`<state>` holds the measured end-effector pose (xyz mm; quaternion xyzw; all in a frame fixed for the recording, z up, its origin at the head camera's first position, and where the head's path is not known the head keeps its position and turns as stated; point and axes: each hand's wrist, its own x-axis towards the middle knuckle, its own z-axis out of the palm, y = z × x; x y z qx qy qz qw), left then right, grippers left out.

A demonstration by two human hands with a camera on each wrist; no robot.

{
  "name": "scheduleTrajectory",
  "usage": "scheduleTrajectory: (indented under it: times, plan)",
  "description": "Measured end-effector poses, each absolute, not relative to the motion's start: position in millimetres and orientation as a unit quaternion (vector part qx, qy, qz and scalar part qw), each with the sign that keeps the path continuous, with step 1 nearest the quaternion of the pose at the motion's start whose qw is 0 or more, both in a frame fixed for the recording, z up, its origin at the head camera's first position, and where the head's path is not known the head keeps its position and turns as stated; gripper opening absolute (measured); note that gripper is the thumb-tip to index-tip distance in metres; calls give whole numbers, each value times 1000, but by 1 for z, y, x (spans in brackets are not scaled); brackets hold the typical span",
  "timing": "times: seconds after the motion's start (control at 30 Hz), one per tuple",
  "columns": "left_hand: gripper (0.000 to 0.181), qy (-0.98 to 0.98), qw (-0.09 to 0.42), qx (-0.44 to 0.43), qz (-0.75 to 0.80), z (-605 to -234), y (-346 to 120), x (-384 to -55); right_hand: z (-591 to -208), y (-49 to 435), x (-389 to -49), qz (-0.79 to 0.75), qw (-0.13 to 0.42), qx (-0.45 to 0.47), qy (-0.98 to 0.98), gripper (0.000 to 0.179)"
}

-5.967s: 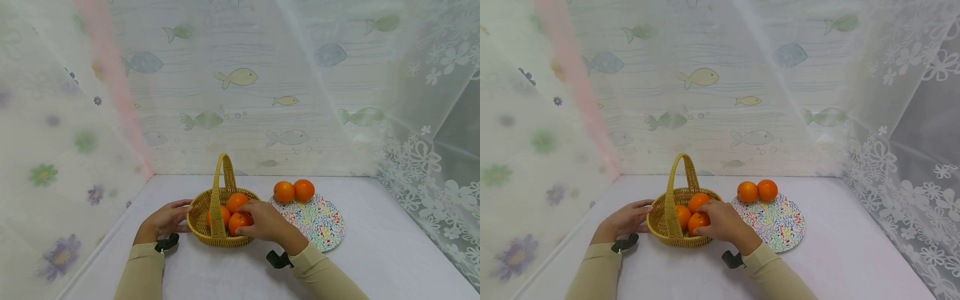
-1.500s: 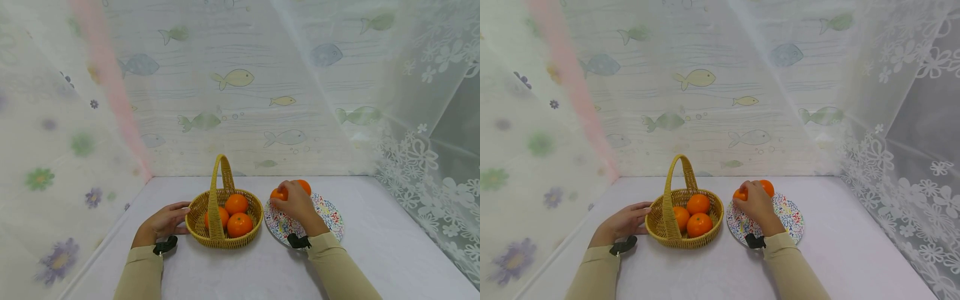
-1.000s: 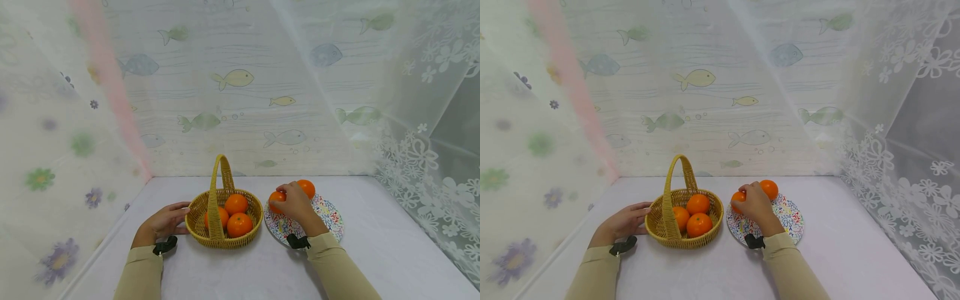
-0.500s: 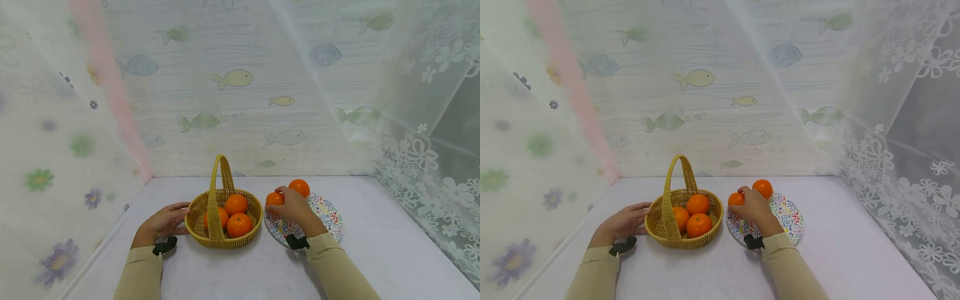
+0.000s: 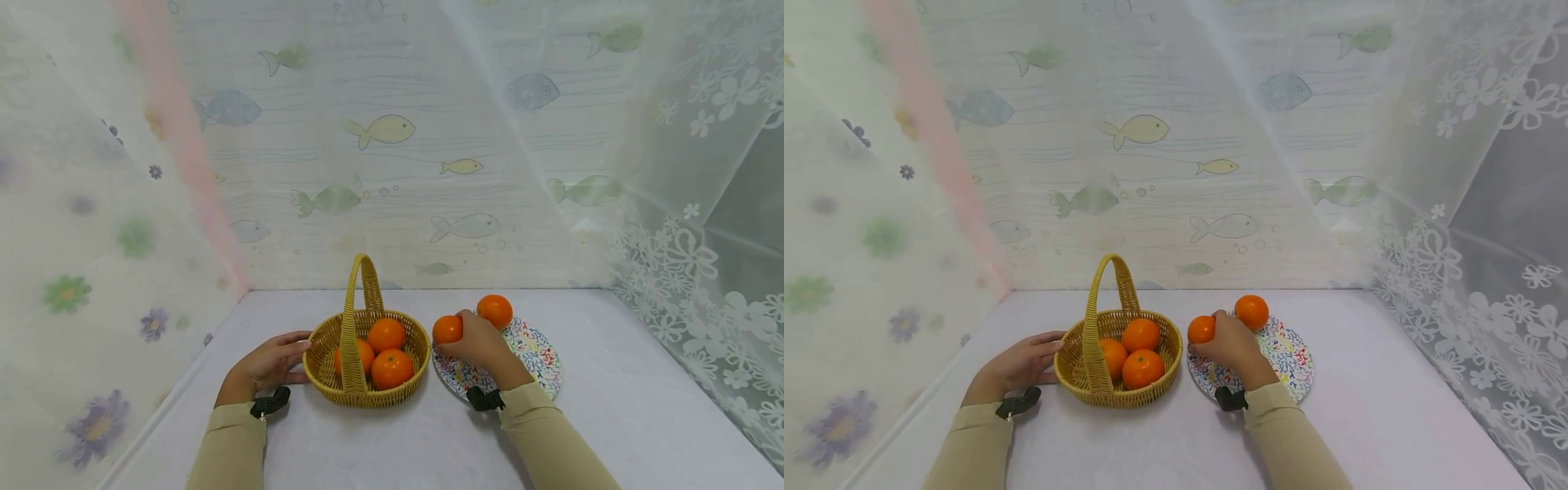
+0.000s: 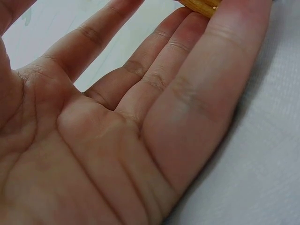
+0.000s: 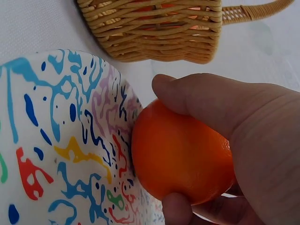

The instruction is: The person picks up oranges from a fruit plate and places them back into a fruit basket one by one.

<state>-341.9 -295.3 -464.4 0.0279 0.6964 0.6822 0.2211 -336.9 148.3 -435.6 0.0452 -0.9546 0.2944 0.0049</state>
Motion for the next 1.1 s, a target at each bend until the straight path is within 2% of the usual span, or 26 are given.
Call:
scheduleTrajectory:
  times: [0.23, 1.1]
  plan:
    - [55, 689, 222, 21, 689, -463, -294, -345, -433, 148, -337, 293, 20, 43, -955, 80]
    - [60, 693, 218, 22, 687, -467, -296, -343, -414, 141, -328, 322, 90, 73, -940, 89]
